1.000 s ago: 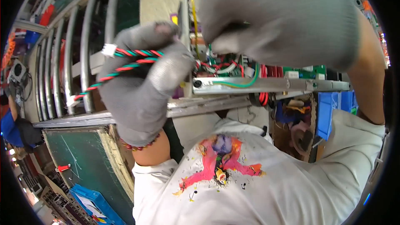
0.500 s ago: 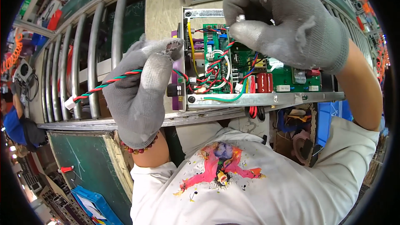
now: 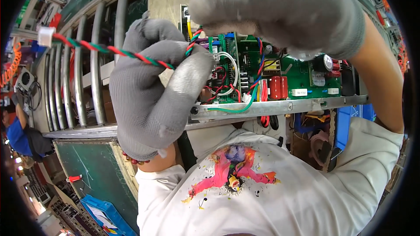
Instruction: The recorder is connecting internal wires and arranging components inside the chassis of an ARC 200 welding machine.
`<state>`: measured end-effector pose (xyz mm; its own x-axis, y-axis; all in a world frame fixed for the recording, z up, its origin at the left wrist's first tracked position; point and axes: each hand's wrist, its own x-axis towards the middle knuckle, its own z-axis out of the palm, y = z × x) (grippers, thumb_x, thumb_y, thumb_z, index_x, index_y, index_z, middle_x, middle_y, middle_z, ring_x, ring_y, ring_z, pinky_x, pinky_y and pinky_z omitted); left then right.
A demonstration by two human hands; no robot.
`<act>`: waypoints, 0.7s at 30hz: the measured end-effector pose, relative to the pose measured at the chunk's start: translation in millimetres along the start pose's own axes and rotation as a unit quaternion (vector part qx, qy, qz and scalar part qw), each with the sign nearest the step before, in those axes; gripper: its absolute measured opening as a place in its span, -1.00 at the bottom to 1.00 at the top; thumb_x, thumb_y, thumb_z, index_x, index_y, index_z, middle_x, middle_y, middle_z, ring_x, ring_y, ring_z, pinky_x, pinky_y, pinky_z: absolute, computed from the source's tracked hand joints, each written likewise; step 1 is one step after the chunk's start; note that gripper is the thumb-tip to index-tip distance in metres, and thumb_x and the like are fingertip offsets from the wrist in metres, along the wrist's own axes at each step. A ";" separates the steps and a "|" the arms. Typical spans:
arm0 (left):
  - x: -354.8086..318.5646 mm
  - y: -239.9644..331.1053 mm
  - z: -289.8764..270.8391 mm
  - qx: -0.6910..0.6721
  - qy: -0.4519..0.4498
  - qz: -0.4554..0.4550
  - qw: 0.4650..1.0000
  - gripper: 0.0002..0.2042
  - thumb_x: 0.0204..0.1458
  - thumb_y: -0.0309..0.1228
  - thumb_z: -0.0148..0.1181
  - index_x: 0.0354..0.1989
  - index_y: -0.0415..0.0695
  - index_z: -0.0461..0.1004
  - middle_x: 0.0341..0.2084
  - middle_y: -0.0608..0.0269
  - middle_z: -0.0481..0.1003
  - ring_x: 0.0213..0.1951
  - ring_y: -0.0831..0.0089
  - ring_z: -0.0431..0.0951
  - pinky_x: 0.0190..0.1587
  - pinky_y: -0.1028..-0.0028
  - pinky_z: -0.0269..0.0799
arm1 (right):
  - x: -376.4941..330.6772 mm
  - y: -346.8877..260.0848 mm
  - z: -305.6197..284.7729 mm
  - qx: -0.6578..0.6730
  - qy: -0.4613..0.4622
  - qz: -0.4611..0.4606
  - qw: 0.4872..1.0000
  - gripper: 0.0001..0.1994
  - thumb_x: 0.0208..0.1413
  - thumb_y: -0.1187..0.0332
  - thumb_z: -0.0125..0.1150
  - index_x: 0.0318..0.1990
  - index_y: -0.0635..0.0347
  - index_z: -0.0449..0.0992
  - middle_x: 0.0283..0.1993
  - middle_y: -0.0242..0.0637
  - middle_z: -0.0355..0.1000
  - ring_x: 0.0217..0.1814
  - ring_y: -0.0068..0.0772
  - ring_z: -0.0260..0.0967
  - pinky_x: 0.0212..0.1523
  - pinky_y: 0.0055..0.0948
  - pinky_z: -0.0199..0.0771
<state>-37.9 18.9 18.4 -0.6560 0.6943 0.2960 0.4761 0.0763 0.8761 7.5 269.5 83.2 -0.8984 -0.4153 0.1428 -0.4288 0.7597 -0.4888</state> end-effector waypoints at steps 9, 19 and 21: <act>-14.0 -2.7 2.2 0.062 0.036 0.043 0.996 -0.77 0.01 -0.52 0.25 -0.16 -0.37 0.56 -0.03 0.05 0.46 -0.17 0.45 0.52 -0.07 0.43 0.42 | 41.4 -56.3 23.5 -0.046 -0.038 -0.025 0.998 -0.91 0.06 0.43 0.16 -0.31 0.24 0.54 -0.50 -0.28 0.38 -0.50 -0.35 0.36 -0.46 -0.37 0.40; -5.7 0.3 16.3 -0.194 0.245 0.007 0.950 -0.63 0.16 -0.39 0.17 0.07 -0.37 0.43 -0.51 0.25 0.51 -0.49 0.65 0.44 -0.40 0.68 0.30 | 6.9 -47.7 29.7 -0.004 0.064 -0.253 0.965 -0.88 -0.13 0.51 0.28 -0.37 0.13 0.60 -0.36 -0.37 0.46 -0.38 -0.29 0.43 -0.36 -0.32 0.39; 2.0 18.4 18.0 -0.185 0.200 0.005 0.962 -0.65 0.20 -0.34 0.14 0.05 -0.33 0.44 -0.52 0.28 0.50 -0.53 0.64 0.45 -0.40 0.66 0.33 | 2.7 -95.3 3.5 -0.025 -0.152 -0.043 0.987 -0.90 -0.20 0.39 0.31 -0.43 0.02 0.58 -0.37 -0.47 0.42 -0.35 -0.33 0.37 -0.29 -0.34 0.35</act>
<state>-19.9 34.5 28.2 -0.8612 0.3562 0.3625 0.2903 -0.2407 0.9262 46.3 194.3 127.2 -0.7917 -0.6047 -0.0867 -0.5136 0.7357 -0.4415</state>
